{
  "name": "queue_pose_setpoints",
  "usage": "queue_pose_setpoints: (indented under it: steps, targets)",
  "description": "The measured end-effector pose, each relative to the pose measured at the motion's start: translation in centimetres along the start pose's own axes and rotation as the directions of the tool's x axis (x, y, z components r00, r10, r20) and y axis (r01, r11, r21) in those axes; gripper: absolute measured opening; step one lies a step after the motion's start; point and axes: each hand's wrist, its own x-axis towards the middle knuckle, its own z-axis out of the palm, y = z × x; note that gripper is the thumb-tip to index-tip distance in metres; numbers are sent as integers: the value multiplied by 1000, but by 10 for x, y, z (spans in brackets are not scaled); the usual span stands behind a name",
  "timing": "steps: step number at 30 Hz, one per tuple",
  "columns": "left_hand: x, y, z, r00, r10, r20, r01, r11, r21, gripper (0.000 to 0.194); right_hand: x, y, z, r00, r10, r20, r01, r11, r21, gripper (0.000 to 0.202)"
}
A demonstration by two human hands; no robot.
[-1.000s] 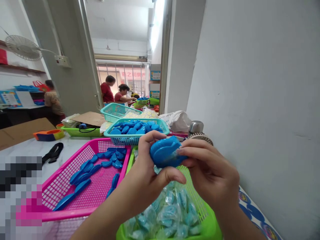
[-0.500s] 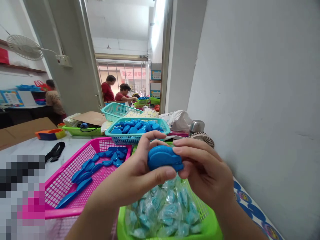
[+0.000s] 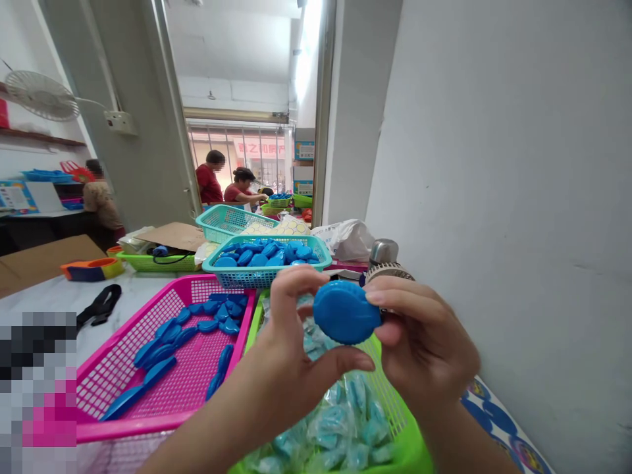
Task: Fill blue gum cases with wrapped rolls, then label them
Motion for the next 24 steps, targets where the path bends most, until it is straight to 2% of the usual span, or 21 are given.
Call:
queue_pose_setpoints:
  steps: [1,2,3,4,5,7,9,11,14,17,20,24]
  targets:
    - [0,0,2,991,117,-71,-103,978,182,55,0,1,0,1000,26,-14,-26,999,-29,22]
    - [1,1,3,974,206,-88,-166,928,335,48,0,1,-1,998,57,-15,-58,997,-48,26]
    - [2,3,2,964,253,-78,-197,882,428,41,1,1,-1,996,94,-3,-94,994,-50,28]
    - [2,5,1,967,247,-68,-190,869,457,35,1,1,-2,991,135,22,-134,990,-32,29]
    - [3,6,-1,977,199,-74,-149,891,428,29,2,1,-3,983,174,59,-175,985,6,30]
    - [6,8,-5,995,-6,-96,28,974,227,26,4,0,-6,957,249,151,-267,957,111,31]
    - [9,7,-9,969,-241,-52,242,970,9,34,6,-1,-9,914,340,221,-381,907,182,31]
    - [12,5,-13,930,-366,0,366,928,-71,40,6,-2,-12,871,435,229,-478,859,185,29]
    - [15,4,-16,884,-463,64,468,878,-98,42,8,0,-14,838,503,209,-537,828,160,23]
    - [17,8,-15,834,-537,125,551,807,-212,46,11,1,-15,817,521,247,-566,806,173,23]
    - [18,15,-11,826,-550,126,561,777,-285,44,13,1,-16,796,556,240,-598,783,171,21]
    - [18,20,-6,830,-553,67,547,785,-291,38,11,-2,-16,801,550,235,-591,788,172,22]
